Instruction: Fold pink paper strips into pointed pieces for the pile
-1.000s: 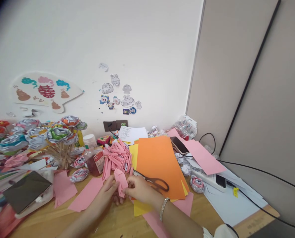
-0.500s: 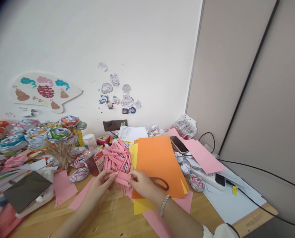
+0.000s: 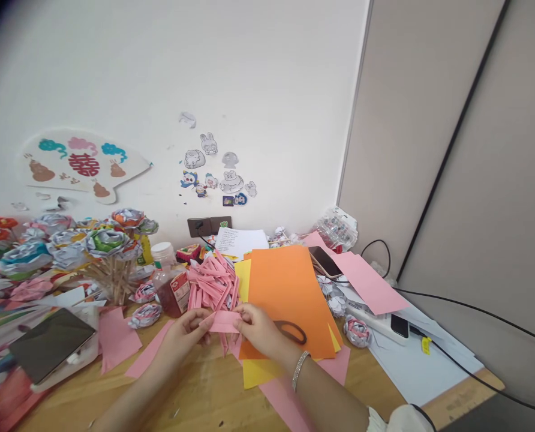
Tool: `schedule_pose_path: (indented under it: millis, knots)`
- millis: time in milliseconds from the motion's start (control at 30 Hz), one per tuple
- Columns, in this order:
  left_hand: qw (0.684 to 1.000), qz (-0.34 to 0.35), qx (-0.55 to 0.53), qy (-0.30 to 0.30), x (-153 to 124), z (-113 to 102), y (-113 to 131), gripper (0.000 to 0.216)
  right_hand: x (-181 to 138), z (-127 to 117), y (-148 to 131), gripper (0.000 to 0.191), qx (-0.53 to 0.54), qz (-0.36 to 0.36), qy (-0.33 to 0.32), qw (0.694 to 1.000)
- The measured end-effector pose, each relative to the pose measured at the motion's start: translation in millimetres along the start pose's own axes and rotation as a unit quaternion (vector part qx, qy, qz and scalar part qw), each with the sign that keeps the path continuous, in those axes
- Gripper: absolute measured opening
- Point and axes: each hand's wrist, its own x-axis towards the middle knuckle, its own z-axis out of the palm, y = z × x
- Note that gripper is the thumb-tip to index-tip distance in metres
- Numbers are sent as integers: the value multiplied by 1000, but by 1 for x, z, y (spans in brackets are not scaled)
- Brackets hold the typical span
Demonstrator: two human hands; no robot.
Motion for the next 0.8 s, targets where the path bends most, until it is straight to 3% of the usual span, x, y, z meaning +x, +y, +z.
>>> schedule_pose_path:
  millis: [100, 267, 567, 800]
  knots:
    - [998, -33, -34, -32, 1, -2, 0, 40, 1, -2, 0, 24, -6, -1, 10, 1000]
    - [995, -61, -77, -5, -4, -3, 6, 35, 1, -2, -7, 36, 17, 10, -8, 1000]
    - [995, -43, -74, -41, -5, -3, 6, 30, -2, -4, -11, 36, 4, 2, -17, 1000]
    - [992, -54, -112, -36, -8, -3, 8, 24, -2, -2, -12, 41, 57, 9, -30, 998]
